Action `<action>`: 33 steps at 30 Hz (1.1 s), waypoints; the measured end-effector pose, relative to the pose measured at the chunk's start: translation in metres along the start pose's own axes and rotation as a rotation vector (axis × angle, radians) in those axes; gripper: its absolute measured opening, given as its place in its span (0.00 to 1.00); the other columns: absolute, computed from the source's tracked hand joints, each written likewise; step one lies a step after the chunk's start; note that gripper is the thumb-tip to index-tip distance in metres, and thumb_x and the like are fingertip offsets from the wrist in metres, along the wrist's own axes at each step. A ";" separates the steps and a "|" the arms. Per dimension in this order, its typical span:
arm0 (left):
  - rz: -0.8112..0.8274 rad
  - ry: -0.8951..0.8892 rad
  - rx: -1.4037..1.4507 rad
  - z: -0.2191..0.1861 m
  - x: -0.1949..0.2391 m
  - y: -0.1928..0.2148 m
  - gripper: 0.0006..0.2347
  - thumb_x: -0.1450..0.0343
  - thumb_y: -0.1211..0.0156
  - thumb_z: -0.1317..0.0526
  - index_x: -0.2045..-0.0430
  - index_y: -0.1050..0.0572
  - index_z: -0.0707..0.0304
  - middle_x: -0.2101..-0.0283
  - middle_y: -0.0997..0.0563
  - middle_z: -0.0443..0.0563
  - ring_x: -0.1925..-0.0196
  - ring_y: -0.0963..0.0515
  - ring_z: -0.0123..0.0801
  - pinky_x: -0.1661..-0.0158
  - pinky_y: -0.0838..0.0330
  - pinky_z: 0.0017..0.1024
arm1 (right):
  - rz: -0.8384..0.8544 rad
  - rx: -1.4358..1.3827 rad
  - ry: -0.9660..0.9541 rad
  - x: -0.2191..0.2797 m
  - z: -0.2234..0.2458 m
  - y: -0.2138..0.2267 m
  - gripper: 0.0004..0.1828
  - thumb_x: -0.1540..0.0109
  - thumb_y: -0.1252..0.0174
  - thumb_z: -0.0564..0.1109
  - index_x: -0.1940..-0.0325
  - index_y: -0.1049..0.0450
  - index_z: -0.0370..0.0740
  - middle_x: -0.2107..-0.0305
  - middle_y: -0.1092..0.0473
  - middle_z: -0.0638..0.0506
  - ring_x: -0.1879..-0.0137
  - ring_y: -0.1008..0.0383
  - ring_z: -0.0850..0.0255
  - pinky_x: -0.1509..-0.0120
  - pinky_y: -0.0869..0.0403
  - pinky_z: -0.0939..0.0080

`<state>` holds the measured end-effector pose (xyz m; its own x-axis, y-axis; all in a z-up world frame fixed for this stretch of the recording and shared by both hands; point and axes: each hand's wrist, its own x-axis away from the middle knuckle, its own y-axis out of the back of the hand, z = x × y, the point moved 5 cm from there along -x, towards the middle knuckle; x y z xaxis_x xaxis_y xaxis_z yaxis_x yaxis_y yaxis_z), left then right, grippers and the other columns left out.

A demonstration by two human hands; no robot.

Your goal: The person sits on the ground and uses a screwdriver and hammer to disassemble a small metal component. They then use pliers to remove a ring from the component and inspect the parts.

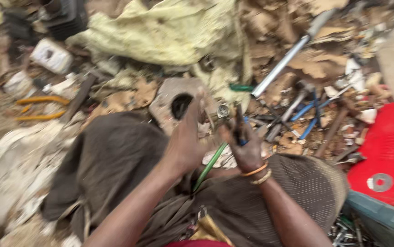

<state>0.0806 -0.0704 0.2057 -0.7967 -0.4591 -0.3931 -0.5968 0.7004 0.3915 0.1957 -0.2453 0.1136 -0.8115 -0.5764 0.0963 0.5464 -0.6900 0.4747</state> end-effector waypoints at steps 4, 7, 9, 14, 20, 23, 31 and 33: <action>0.177 -0.110 -0.213 0.016 0.006 -0.011 0.18 0.16 0.62 0.55 0.35 0.36 0.66 0.54 0.16 0.61 0.53 0.15 0.43 0.48 0.20 0.36 | 0.062 0.055 -0.072 0.012 -0.012 0.000 0.17 0.38 0.31 0.50 0.56 0.27 0.37 0.74 0.32 0.51 0.70 0.36 0.66 0.67 0.33 0.62; 0.412 0.792 0.456 0.052 0.033 -0.045 0.26 0.21 0.53 0.47 0.33 0.33 0.67 0.57 0.17 0.65 0.59 0.16 0.47 0.57 0.22 0.39 | -0.067 0.084 -0.001 0.007 -0.012 0.002 0.16 0.37 0.36 0.55 0.58 0.28 0.41 0.76 0.29 0.58 0.74 0.32 0.70 0.71 0.29 0.68; 0.265 1.077 1.018 0.056 0.036 -0.060 0.30 0.17 0.53 0.43 0.39 0.29 0.83 0.59 0.23 0.78 0.64 0.22 0.60 0.65 0.30 0.50 | -0.058 0.136 0.007 0.005 -0.013 0.004 0.19 0.38 0.34 0.56 0.57 0.29 0.40 0.76 0.30 0.58 0.73 0.34 0.70 0.70 0.33 0.68; -0.022 -0.335 -0.361 0.016 0.013 -0.009 0.19 0.21 0.59 0.53 0.51 0.28 0.74 0.54 0.17 0.64 0.57 0.17 0.43 0.59 0.21 0.32 | -0.002 -0.050 0.049 0.002 -0.015 0.002 0.24 0.39 0.31 0.57 0.51 0.30 0.40 0.75 0.35 0.57 0.70 0.37 0.70 0.68 0.34 0.66; 0.257 0.817 0.787 0.088 0.050 -0.075 0.22 0.16 0.48 0.50 0.55 0.21 0.81 0.60 0.17 0.72 0.65 0.20 0.48 0.62 0.23 0.43 | -0.110 0.273 0.041 0.000 -0.017 0.007 0.21 0.40 0.30 0.56 0.58 0.28 0.38 0.77 0.33 0.59 0.73 0.34 0.69 0.68 0.33 0.65; 0.171 0.374 0.402 0.090 0.029 -0.067 0.18 0.15 0.51 0.54 0.50 0.25 0.78 0.55 0.18 0.69 0.61 0.20 0.46 0.57 0.22 0.40 | -0.075 0.114 0.014 0.001 -0.023 0.010 0.20 0.38 0.31 0.53 0.57 0.27 0.36 0.75 0.34 0.57 0.70 0.35 0.69 0.66 0.31 0.65; 0.497 0.713 0.437 0.062 0.030 -0.045 0.20 0.22 0.48 0.51 0.42 0.29 0.68 0.63 0.18 0.61 0.63 0.18 0.46 0.62 0.21 0.42 | -0.069 0.143 0.080 0.006 -0.001 0.003 0.17 0.37 0.30 0.47 0.51 0.25 0.34 0.73 0.30 0.53 0.67 0.32 0.67 0.63 0.31 0.64; 0.230 1.081 1.283 0.063 0.044 -0.068 0.23 0.16 0.47 0.51 0.43 0.28 0.84 0.61 0.19 0.67 0.66 0.24 0.52 0.68 0.27 0.47 | -0.010 0.117 0.102 0.007 0.002 -0.001 0.34 0.38 0.32 0.50 0.33 0.37 0.37 0.72 0.29 0.57 0.67 0.30 0.69 0.62 0.29 0.66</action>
<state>0.0927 -0.1036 0.1091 -0.8698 -0.0479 0.4910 -0.4436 0.5114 -0.7360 0.1892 -0.2479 0.1160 -0.7882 -0.6154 0.0051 0.5061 -0.6434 0.5744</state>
